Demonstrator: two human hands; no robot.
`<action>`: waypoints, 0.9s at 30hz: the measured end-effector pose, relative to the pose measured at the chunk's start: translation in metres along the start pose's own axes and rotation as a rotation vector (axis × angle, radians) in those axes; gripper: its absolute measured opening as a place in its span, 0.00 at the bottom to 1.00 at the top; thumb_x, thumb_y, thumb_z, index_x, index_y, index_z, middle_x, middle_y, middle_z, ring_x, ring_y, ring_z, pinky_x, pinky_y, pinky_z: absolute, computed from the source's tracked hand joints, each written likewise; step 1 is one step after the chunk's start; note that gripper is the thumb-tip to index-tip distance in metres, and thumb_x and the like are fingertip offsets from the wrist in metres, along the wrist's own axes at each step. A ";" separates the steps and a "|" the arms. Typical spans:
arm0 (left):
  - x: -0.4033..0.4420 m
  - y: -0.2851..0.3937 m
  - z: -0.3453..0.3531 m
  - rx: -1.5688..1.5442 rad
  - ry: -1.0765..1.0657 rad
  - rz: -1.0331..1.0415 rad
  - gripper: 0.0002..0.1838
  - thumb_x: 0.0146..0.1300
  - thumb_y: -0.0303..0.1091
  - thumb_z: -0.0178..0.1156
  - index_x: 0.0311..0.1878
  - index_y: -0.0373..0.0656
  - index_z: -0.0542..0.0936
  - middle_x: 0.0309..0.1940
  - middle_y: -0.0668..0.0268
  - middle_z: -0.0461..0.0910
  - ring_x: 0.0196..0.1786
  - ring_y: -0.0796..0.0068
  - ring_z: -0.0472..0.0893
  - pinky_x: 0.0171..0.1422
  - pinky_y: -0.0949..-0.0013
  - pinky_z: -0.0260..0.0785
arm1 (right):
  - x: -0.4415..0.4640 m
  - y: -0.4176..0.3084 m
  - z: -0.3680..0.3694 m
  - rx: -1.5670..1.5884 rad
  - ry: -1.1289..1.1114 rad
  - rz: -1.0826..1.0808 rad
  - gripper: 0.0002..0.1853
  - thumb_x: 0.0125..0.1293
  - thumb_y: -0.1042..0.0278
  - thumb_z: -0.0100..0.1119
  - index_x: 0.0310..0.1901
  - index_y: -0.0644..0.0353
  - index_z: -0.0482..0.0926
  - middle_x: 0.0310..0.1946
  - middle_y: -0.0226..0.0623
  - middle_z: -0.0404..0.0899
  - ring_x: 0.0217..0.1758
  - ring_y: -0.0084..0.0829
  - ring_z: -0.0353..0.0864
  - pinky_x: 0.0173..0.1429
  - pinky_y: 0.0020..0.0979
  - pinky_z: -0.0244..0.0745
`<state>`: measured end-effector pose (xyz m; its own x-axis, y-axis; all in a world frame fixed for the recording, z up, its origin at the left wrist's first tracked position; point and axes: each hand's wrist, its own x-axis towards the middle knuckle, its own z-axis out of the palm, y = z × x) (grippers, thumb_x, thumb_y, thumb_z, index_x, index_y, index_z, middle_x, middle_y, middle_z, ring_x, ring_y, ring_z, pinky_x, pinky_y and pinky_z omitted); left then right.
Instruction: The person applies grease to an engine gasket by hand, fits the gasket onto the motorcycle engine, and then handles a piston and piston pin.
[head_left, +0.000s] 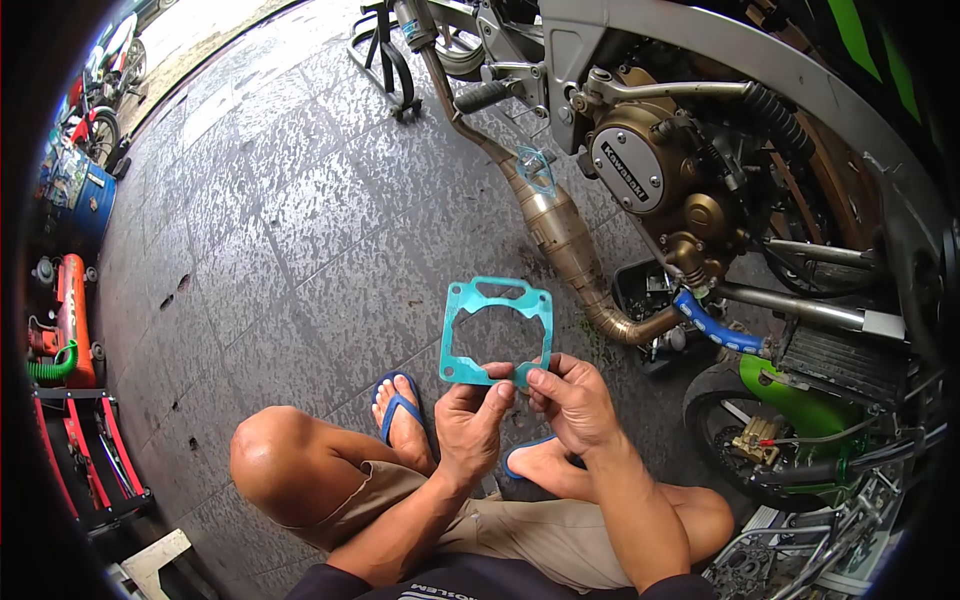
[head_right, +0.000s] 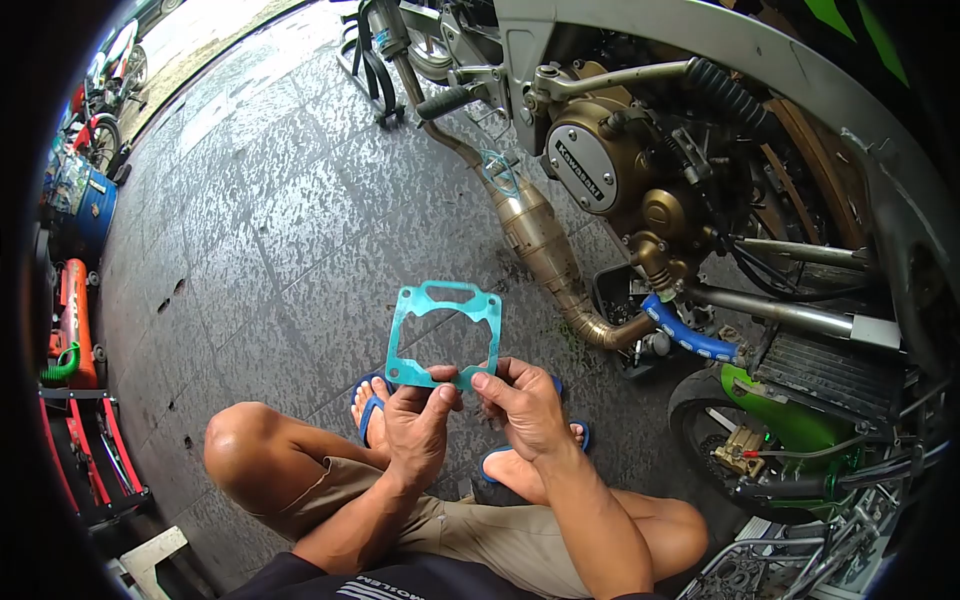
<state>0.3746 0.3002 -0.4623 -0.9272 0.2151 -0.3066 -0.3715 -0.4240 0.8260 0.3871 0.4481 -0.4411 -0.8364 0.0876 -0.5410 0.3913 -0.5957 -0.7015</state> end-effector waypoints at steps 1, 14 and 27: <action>0.000 0.001 0.000 -0.002 -0.003 0.002 0.16 0.67 0.32 0.65 0.54 0.35 0.79 0.35 0.67 0.81 0.39 0.79 0.77 0.47 0.75 0.70 | 0.001 0.003 -0.001 -0.002 0.000 -0.004 0.08 0.66 0.65 0.67 0.39 0.59 0.80 0.27 0.26 0.77 0.26 0.15 0.71 0.32 0.20 0.66; -0.001 0.015 -0.002 -0.002 -0.124 -0.028 0.14 0.67 0.29 0.64 0.52 0.32 0.80 0.33 0.65 0.83 0.36 0.78 0.79 0.44 0.74 0.71 | 0.010 -0.011 -0.005 -0.045 0.004 -0.110 0.11 0.68 0.60 0.65 0.36 0.59 0.80 0.25 0.23 0.75 0.25 0.16 0.72 0.32 0.19 0.70; 0.000 0.014 -0.005 -0.045 -0.214 0.029 0.18 0.65 0.24 0.65 0.58 0.35 0.79 0.47 0.68 0.82 0.47 0.82 0.78 0.52 0.77 0.70 | -0.022 -0.007 0.016 0.065 -0.013 -0.056 0.09 0.68 0.62 0.65 0.38 0.59 0.79 0.23 0.24 0.76 0.26 0.15 0.71 0.31 0.19 0.66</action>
<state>0.3691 0.2896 -0.4534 -0.9080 0.3820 -0.1719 -0.3511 -0.4701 0.8098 0.3964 0.4373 -0.4171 -0.8613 0.1127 -0.4955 0.3182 -0.6407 -0.6988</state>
